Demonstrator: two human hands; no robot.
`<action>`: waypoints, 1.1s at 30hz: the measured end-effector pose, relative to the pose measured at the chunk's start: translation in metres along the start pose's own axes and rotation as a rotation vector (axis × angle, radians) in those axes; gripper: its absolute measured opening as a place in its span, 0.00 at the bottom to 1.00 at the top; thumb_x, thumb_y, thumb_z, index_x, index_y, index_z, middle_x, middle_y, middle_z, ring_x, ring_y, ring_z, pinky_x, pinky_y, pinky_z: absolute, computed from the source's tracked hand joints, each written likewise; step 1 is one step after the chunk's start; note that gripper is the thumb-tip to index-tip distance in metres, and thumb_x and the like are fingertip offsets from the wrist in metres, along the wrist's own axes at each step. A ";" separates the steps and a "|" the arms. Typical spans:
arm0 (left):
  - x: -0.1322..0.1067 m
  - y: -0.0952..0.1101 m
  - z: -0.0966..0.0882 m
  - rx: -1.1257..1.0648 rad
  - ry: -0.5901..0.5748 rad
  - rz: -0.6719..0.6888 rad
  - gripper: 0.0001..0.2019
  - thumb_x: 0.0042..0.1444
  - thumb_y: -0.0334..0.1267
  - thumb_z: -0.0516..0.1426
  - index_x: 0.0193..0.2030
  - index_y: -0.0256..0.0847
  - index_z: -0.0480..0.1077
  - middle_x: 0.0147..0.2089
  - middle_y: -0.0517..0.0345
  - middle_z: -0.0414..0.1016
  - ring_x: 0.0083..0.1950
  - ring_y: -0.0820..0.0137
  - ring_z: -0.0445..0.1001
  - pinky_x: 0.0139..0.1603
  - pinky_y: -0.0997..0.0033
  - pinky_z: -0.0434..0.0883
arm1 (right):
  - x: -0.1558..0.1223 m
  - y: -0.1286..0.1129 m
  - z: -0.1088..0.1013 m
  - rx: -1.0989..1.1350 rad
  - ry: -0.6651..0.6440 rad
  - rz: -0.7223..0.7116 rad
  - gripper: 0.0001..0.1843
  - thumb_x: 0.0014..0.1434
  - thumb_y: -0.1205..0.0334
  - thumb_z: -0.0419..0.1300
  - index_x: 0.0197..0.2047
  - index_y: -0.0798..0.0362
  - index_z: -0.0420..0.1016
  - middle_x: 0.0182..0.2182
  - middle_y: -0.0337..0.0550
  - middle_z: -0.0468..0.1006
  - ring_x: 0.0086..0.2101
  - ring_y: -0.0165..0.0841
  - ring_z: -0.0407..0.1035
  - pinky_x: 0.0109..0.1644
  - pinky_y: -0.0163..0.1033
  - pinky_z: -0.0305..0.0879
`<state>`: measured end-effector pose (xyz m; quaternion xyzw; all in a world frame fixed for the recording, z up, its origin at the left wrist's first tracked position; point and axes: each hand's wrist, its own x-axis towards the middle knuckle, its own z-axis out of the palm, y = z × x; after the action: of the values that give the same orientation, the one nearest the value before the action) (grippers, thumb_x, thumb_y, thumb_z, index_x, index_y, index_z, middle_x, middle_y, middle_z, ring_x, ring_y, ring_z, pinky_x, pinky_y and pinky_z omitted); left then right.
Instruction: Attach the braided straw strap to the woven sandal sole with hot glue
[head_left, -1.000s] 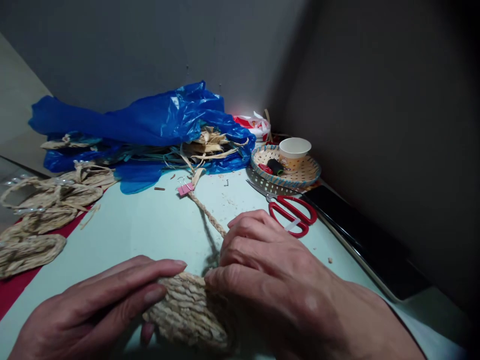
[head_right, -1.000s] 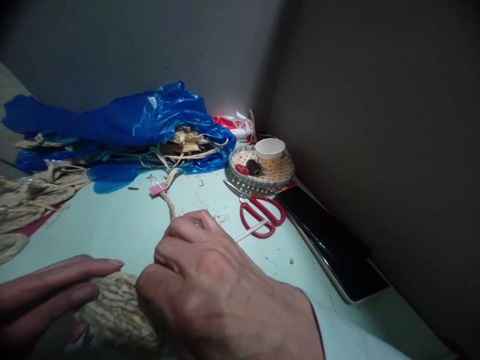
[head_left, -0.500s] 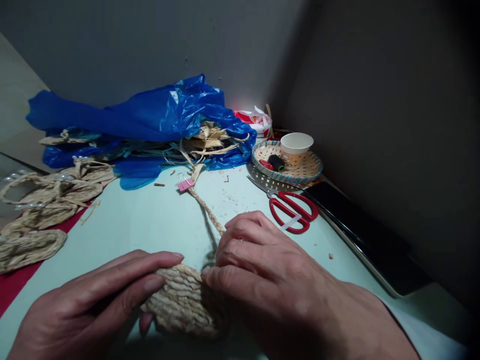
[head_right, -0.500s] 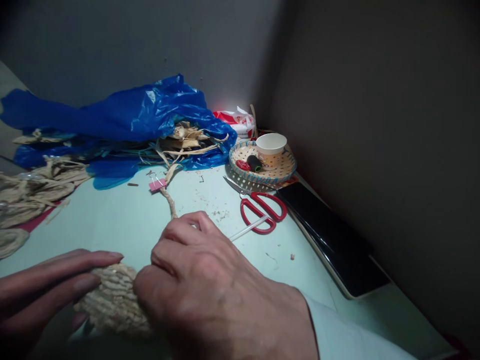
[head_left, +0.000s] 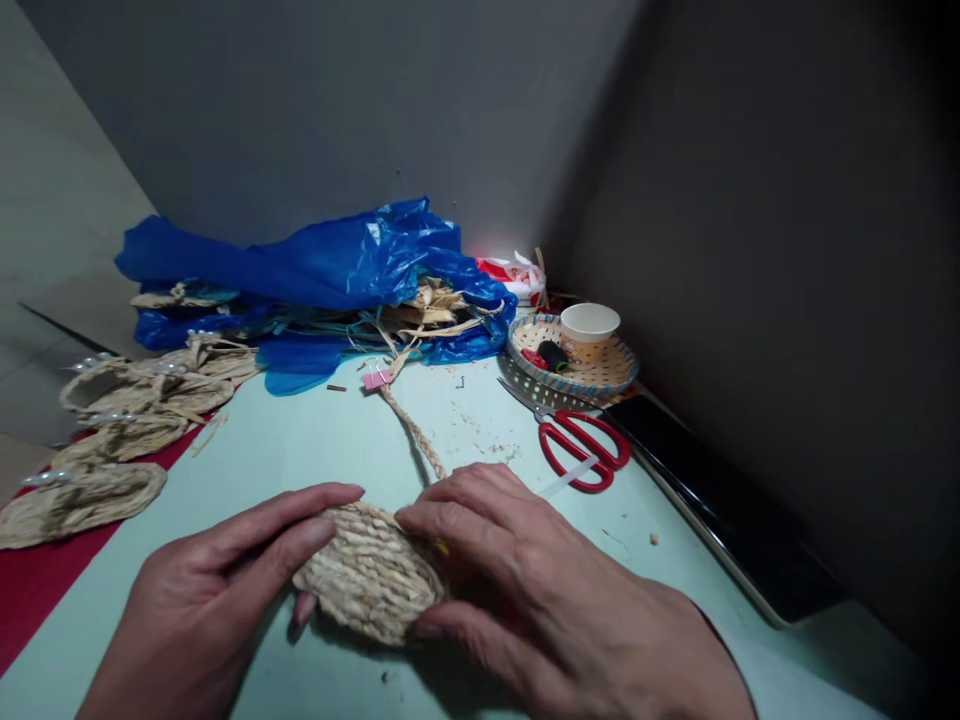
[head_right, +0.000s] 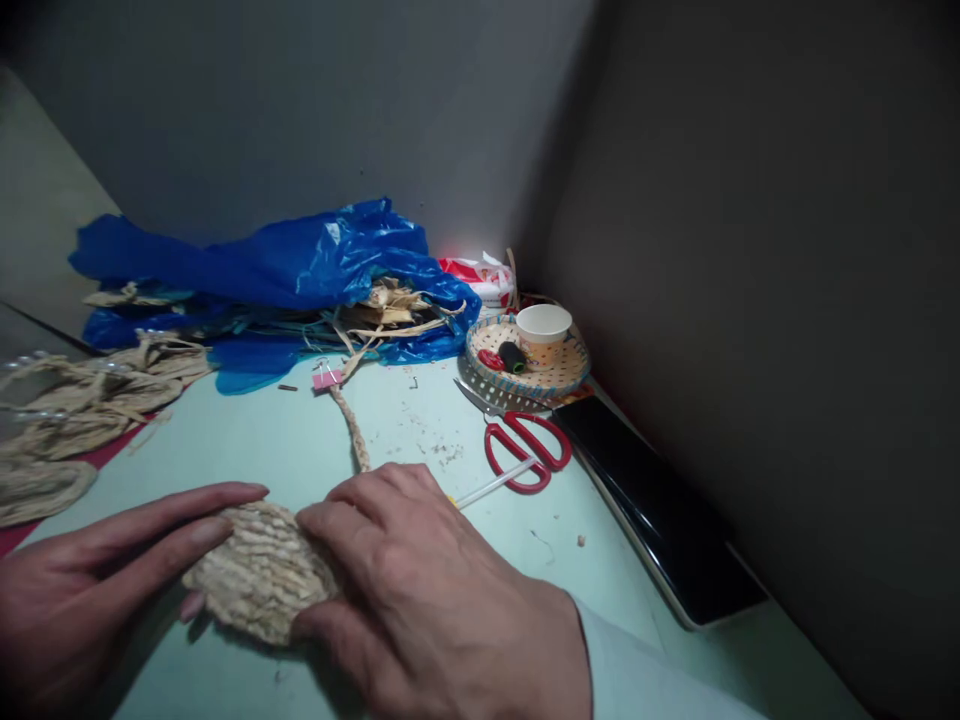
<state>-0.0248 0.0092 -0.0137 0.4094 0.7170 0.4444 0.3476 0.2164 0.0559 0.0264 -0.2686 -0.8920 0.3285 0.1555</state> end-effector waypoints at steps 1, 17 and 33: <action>0.002 -0.001 0.000 -0.019 -0.020 -0.002 0.16 0.43 0.56 0.70 0.39 0.58 0.85 0.41 0.71 0.88 0.46 0.68 0.84 0.43 0.86 0.76 | 0.000 0.002 0.001 0.023 -0.008 -0.002 0.25 0.68 0.56 0.63 0.64 0.57 0.68 0.54 0.50 0.74 0.52 0.40 0.65 0.62 0.47 0.62; 0.007 -0.003 0.003 -0.130 -0.250 0.138 0.16 0.54 0.59 0.64 0.45 0.57 0.82 0.45 0.64 0.86 0.48 0.65 0.82 0.44 0.83 0.76 | 0.003 0.003 0.011 0.054 0.111 -0.057 0.30 0.51 0.67 0.65 0.57 0.56 0.64 0.51 0.51 0.70 0.50 0.43 0.63 0.58 0.49 0.65; -0.003 0.002 0.013 -0.123 -0.439 0.082 0.15 0.56 0.57 0.61 0.33 0.48 0.77 0.34 0.62 0.79 0.41 0.63 0.77 0.43 0.71 0.71 | 0.011 0.020 0.032 -0.252 0.018 -0.170 0.37 0.52 0.61 0.67 0.64 0.53 0.63 0.59 0.54 0.71 0.53 0.47 0.65 0.58 0.51 0.65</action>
<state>-0.0118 0.0113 -0.0158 0.5030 0.5787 0.4012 0.5010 0.2003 0.0592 -0.0099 -0.2123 -0.9443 0.1972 0.1557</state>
